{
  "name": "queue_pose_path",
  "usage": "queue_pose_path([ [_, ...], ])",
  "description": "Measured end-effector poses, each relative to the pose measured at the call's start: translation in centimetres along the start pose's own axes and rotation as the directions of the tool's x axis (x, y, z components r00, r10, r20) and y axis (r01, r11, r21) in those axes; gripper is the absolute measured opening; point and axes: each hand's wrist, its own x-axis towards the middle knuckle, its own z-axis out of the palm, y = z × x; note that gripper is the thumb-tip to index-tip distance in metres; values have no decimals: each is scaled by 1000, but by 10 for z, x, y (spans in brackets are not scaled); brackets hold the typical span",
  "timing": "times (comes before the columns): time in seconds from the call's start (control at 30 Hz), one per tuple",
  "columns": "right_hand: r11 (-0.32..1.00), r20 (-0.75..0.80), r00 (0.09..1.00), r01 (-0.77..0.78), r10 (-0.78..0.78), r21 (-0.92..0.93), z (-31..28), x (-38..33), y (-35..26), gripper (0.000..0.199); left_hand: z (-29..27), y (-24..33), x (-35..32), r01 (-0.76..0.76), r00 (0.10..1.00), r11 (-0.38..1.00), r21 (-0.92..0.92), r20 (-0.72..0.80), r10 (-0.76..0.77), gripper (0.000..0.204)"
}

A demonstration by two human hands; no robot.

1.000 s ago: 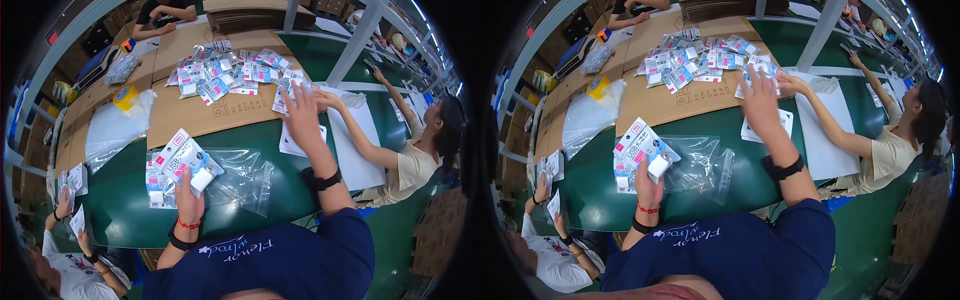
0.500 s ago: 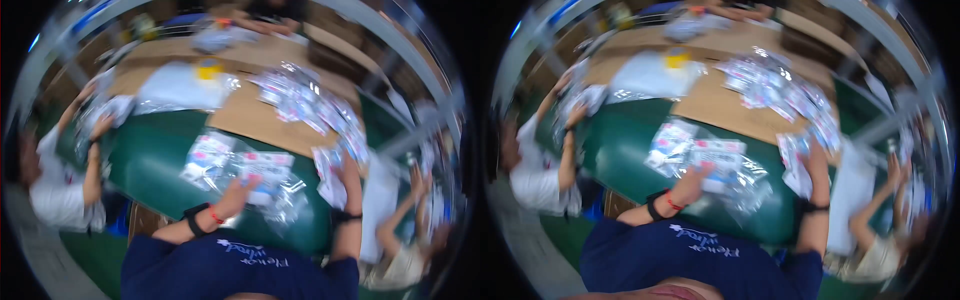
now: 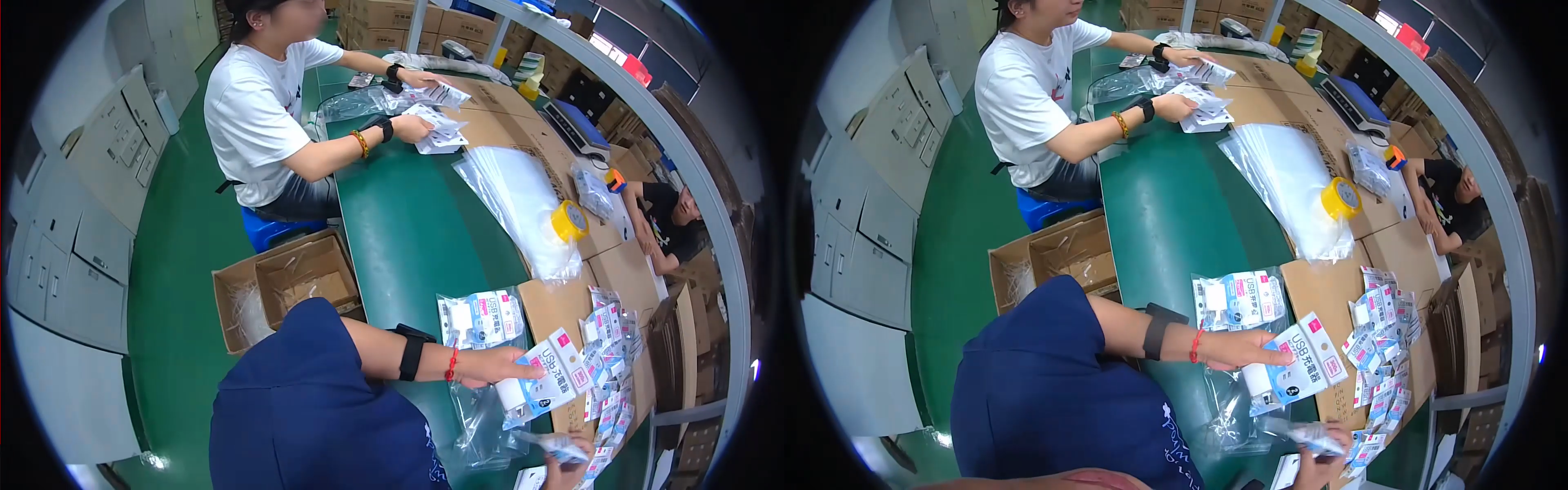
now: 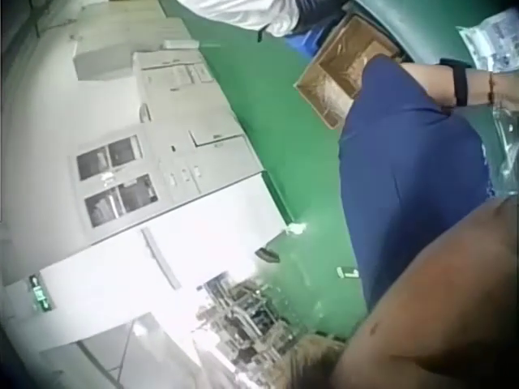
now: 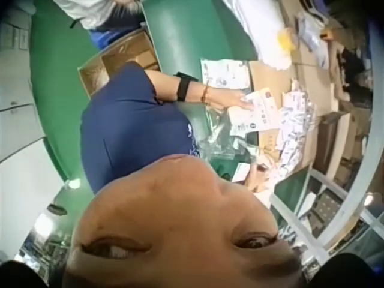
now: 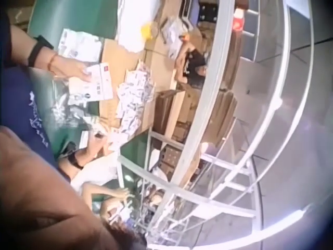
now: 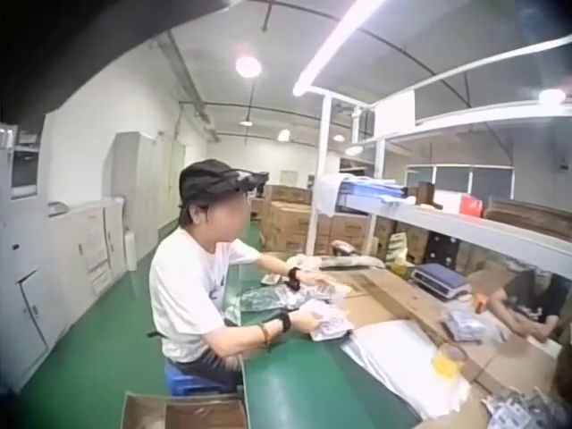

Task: Placing multiple individual product packets into larger plastic bags at an assembly station.

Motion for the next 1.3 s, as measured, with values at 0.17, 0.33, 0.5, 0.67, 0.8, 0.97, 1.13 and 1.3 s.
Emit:
queue_pose_path([
  [0.17,982,321,932,129,-167,137,16,1,-46,27,-1,-18,3,386,907,922,-34,197,-372,39],
  [0.33,832,120,986,-165,119,530,50,-7,-23,46,15,-15,-10,466,872,876,-127,237,-429,38],
  [0.5,442,98,904,-295,415,847,78,-20,-27,64,9,-23,-14,164,982,986,34,92,-167,39],
  [0.67,82,165,901,-215,401,973,87,-37,-2,64,22,-22,-18,209,973,957,199,52,-223,44],
  [0.8,187,141,944,-203,298,961,93,-38,-9,68,19,-41,-19,105,993,875,473,-4,-117,43],
  [0.97,324,45,967,-127,249,938,102,-28,-26,75,20,-32,-20,151,981,788,597,9,-194,44],
  [1.13,342,3,959,-105,284,934,108,-25,-3,76,30,-32,-12,136,987,730,670,-28,-158,37],
  [1.3,383,-16,966,-87,259,920,108,-29,-4,72,20,-40,-8,98,989,666,739,0,-146,31],
])
